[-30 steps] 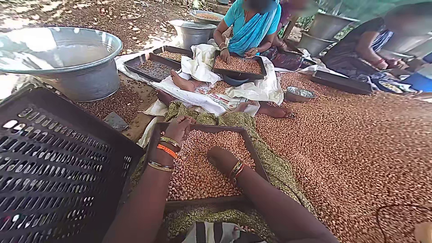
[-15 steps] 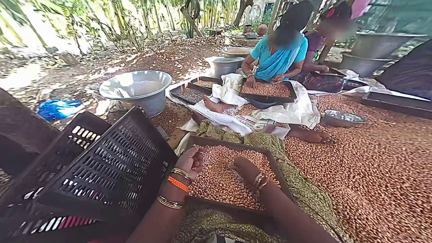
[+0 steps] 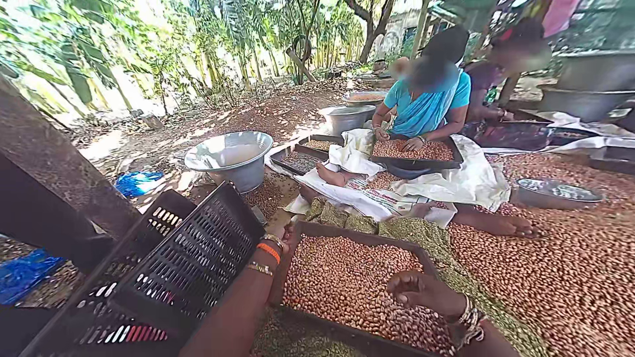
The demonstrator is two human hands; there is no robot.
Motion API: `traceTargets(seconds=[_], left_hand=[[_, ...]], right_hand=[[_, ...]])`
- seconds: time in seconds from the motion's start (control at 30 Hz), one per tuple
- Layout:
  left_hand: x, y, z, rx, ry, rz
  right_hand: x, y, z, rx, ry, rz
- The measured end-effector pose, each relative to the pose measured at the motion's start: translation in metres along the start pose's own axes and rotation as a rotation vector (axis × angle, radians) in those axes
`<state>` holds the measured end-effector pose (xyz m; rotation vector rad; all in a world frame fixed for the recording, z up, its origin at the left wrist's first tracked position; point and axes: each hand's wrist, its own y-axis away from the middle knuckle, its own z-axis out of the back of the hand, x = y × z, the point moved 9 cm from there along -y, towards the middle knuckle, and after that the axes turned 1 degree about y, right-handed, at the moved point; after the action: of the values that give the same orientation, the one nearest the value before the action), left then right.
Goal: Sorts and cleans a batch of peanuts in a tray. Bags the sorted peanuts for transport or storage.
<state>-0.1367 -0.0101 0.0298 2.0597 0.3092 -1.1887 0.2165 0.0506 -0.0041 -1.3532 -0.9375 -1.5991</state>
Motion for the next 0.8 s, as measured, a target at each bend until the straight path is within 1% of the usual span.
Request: traceTargets(seconds=[0.03, 0.1, 0.13, 0.17, 0.2, 0.23, 0.3, 0.37, 0.43, 0.5, 0.57, 0.6, 0.63, 0.7, 0.73, 0.8], left_hand=[[-0.025, -0.016, -0.003, -0.063, -0.097, -0.094], [-0.094, -0.043, -0.007, -0.214, -0.281, -0.311], [-0.133, -0.052, -0.007, -0.295, -0.424, -0.407], [-0.17, -0.05, -0.008, -0.375, -0.64, -0.463], [-0.202, -0.043, -0.012, -0.444, -0.831, -0.488], [-0.224, -0.039, -0.012, -0.496, -0.898, -0.483], [-0.245, -0.035, -0.016, -0.517, -0.929, -0.501], [-0.236, -0.029, -0.026, -0.405, -0.905, -0.512], [-0.209, -0.022, -0.037, -0.265, -0.927, -0.522], [-0.165, 0.001, -0.049, -0.079, -1.036, -0.541], [-0.113, 0.042, -0.059, 0.114, -1.219, -0.532], [-0.086, 0.066, -0.058, 0.19, -1.332, -0.525], [-0.061, 0.09, -0.051, 0.242, -1.425, -0.529], [-0.02, 0.133, -0.026, 0.29, -1.501, -0.557], [-0.005, 0.152, -0.011, 0.281, -1.506, -0.598], [0.022, 0.186, 0.029, 0.213, -1.382, -0.744]], right_hand=[[-0.003, 0.0, 0.002, -0.007, -0.018, 0.001], [-0.004, 0.003, 0.003, -0.001, -0.031, -0.004], [-0.005, 0.004, 0.004, 0.008, -0.036, -0.006], [-0.006, 0.006, 0.004, 0.018, -0.046, -0.006], [-0.006, 0.007, 0.005, 0.023, -0.057, 0.0], [-0.007, 0.008, 0.006, 0.024, -0.067, 0.002], [-0.011, 0.006, 0.007, 0.024, -0.08, -0.007], [-0.018, 0.002, 0.009, 0.027, -0.087, -0.014], [-0.019, 0.001, 0.012, 0.015, -0.091, -0.004], [-0.015, 0.003, 0.014, -0.026, -0.094, 0.008], [-0.013, 0.007, 0.014, -0.051, -0.089, 0.019], [-0.013, 0.007, 0.013, -0.06, -0.079, 0.029], [-0.011, 0.007, 0.013, -0.073, -0.068, 0.042], [-0.006, 0.007, 0.013, -0.101, -0.057, 0.073], [-0.002, 0.007, 0.011, -0.107, -0.063, 0.091], [0.007, 0.007, 0.001, -0.073, -0.052, 0.109]])
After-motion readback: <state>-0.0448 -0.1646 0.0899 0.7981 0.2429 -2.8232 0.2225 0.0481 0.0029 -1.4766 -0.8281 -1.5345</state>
